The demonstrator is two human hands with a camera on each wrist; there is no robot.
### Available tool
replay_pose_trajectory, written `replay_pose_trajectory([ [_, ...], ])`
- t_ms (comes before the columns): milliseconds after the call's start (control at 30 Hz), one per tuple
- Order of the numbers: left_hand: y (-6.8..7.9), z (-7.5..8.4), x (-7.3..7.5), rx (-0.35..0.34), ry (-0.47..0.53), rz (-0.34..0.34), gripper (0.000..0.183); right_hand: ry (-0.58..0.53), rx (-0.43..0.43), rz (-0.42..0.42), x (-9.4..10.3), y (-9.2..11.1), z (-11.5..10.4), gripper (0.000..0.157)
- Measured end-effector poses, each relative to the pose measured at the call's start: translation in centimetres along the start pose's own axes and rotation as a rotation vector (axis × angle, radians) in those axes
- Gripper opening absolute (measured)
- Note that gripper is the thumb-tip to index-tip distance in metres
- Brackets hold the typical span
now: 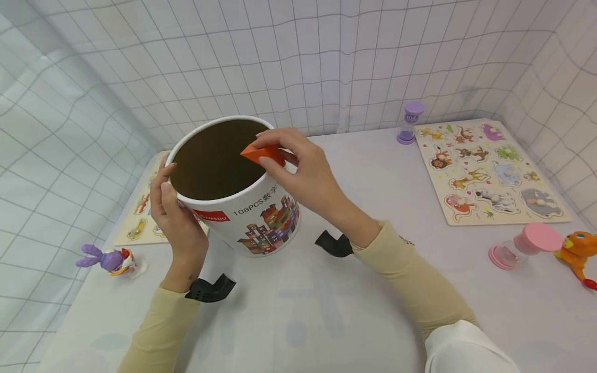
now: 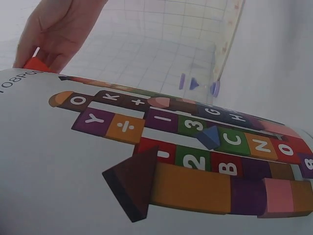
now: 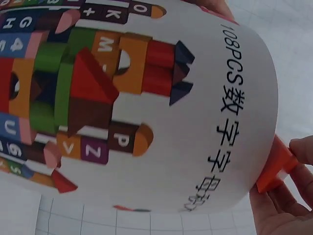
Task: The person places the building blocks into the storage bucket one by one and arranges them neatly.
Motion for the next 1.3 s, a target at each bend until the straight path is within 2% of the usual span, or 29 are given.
replay_pose_trajectory([
  [233, 0.1, 0.7, -0.4, 0.009, -0.016, -0.002, 0.035, 0.29, 0.132, -0.116, -1.9, -0.5, 1.1, 0.023],
  [433, 0.2, 0.7, -0.4, 0.008, -0.014, -0.003, 0.035, 0.302, 0.169, -0.134, -1.6, 0.1, 1.6, 0.02],
  [667, 0.0, -0.1, -0.1, 0.001, 0.006, -0.002, 0.035, 0.309, 0.118, -0.058, 0.5, 3.3, 1.9, 0.027],
  [767, 0.1, 0.2, -0.1, 0.001, 0.009, -0.004, 0.035, 0.342, 0.082, -0.042, 1.6, 5.2, 2.5, 0.029],
  [867, 0.2, 0.9, -0.2, -0.002, -0.003, -0.002, 0.036, 0.379, 0.038, -0.061, 2.5, 7.3, 3.6, 0.03],
  [1067, 0.1, 1.6, -0.2, 0.004, -0.022, 0.001, 0.036, 0.441, -0.03, -0.143, 3.2, 10.8, 5.4, 0.031],
  [1200, 0.0, 1.9, 0.2, 0.029, -0.045, 0.001, 0.035, 0.493, -0.084, -0.247, 3.2, 12.4, 5.8, 0.036],
  [1233, 0.0, 2.2, 0.2, 0.018, -0.077, 0.002, 0.035, 0.515, -0.107, -0.29, 3.1, 12.9, 5.8, 0.04],
  [1300, 0.5, 3.5, 0.0, -0.054, -0.18, 0.009, 0.036, 0.561, -0.154, -0.385, 3.1, 14.2, 6.0, 0.049],
])
Point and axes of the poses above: each hand's wrist, its own y-axis away from the middle knuckle, its own x-axis out of the back of the hand, z = x × y, the point moved 6 cm from there along -y, towards the middle knuckle, and after that the axes turned 6 degrees about x, right-handed, at the moved point
